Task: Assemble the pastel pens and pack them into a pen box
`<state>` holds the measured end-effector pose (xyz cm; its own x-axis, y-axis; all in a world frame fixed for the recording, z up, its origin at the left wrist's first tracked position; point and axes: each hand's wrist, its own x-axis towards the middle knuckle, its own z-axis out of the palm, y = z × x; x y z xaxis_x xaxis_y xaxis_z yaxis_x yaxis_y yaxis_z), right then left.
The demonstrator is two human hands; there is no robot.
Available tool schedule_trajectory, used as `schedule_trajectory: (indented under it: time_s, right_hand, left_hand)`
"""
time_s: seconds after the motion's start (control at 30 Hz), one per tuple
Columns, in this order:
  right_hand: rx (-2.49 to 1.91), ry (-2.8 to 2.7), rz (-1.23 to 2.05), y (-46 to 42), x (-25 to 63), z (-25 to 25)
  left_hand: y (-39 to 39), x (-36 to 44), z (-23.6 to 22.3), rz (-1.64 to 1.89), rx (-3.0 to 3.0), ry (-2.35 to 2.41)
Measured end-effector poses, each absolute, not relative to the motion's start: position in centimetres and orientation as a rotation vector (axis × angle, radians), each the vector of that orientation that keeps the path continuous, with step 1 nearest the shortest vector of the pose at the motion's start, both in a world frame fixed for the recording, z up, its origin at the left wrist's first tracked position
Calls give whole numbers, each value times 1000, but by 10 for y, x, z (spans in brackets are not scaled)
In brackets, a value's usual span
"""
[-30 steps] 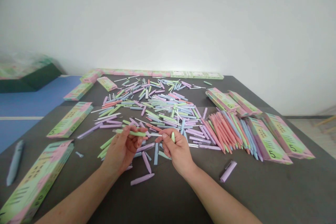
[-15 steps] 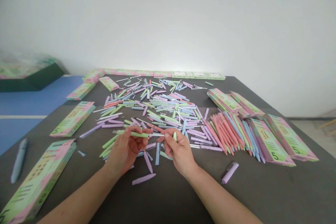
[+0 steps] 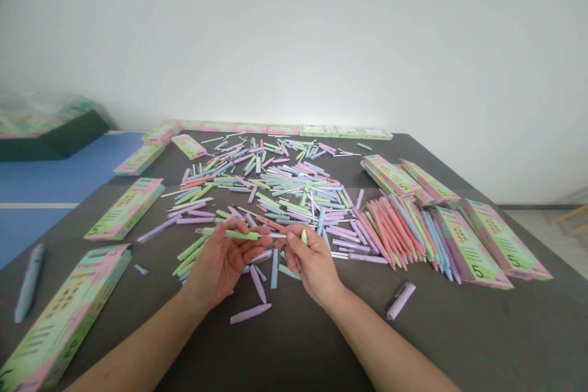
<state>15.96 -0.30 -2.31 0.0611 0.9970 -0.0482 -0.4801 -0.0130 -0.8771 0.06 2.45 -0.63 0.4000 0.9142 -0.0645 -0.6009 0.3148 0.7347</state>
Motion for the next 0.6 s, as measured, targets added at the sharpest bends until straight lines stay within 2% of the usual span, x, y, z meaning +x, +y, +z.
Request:
schedule_trajectory:
  time_s: [0.13,0.37,0.6]
  right_hand:
    - [-911,-699,1397,-1,161,-22]
    - [-908,-549,1211,5,177,-14]
    - [-871,-415,1341,8,181,-14]
  left_hand:
    - [26,0,-6,1088,671,531]
    - [30,-4,-2,1119,608,576]
    - [33,-5,-2,1135,580,580]
